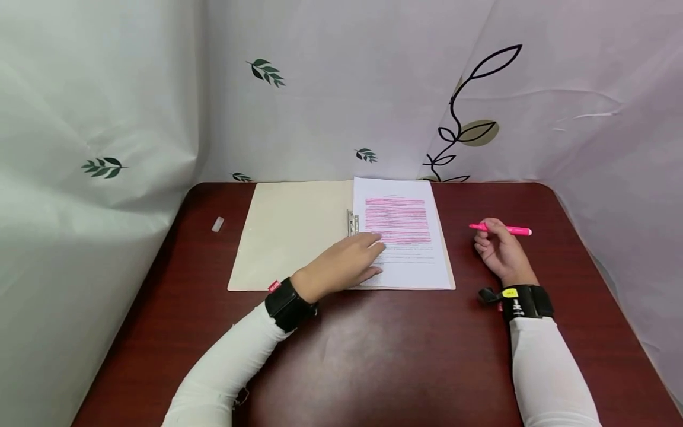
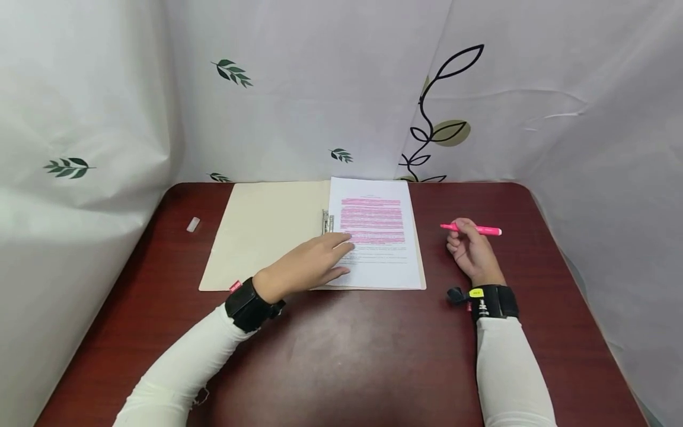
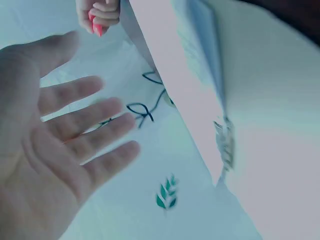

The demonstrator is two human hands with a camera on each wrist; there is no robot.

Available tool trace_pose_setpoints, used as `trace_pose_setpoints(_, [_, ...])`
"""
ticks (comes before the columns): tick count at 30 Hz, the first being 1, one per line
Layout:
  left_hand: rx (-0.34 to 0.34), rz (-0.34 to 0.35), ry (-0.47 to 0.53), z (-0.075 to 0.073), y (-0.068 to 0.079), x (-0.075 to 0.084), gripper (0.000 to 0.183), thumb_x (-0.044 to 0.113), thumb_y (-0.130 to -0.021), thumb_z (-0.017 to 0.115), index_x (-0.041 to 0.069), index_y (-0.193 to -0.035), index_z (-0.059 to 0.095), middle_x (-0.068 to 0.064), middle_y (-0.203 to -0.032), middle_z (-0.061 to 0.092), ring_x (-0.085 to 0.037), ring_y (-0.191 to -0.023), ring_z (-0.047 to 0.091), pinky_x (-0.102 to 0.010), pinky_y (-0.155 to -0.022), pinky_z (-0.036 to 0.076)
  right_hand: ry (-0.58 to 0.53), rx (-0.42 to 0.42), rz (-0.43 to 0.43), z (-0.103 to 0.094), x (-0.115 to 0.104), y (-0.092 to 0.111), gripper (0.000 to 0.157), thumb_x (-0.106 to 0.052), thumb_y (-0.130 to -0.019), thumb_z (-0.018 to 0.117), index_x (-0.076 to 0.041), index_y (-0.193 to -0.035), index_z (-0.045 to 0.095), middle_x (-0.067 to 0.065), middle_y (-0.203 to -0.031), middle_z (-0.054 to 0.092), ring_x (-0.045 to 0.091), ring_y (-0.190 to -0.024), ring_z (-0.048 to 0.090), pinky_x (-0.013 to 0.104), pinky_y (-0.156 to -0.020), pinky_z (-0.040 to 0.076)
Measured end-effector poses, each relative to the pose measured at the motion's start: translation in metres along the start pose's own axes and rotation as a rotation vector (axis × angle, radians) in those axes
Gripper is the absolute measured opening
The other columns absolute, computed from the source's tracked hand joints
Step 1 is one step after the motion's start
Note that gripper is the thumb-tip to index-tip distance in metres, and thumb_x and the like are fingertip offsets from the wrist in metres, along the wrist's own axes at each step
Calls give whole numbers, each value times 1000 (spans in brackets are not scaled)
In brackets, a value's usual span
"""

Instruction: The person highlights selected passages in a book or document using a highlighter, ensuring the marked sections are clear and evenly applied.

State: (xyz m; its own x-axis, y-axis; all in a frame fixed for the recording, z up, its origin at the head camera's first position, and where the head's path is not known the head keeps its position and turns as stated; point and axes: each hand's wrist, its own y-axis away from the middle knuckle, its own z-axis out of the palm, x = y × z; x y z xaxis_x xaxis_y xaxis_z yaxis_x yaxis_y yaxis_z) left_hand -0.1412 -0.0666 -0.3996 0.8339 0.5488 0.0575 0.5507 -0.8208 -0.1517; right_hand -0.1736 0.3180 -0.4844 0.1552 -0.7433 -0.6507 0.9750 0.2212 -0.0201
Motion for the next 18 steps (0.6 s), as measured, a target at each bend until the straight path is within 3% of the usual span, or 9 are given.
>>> trace_pose_setpoints(7, [-29, 70, -3, -1, -45, 22, 41, 33, -104, 61, 6, -134, 59, -12, -137, 63, -25, -127, 60, -36, -109, 49, -47, -17, 3, -2, 0, 0, 31, -6, -112, 33, -2, -98, 61, 7, -80, 61, 14, -68, 20, 24, -62, 17])
trace_pose_setpoints(13, [-111, 108, -46, 17, -80, 45, 38, 35, -104, 61, 8, -131, 62, -7, -130, 65, -21, -120, 62, -32, -102, 54, -80, -17, 10, -5, -3, -2, 28, -7, -111, 36, -3, -99, 61, 7, -80, 61, 13, -68, 19, 23, -62, 17])
trace_pose_setpoints(18, [-181, 88, -36, 36, -96, 58, 34, 35, -101, 66, 10, -125, 65, -3, -117, 66, -17, -109, 64, -30, -92, 57, -113, 5, 19, -5, -3, 0, 22, -7, -110, 42, -3, -98, 60, 6, -79, 60, 11, -68, 18, 21, -63, 15])
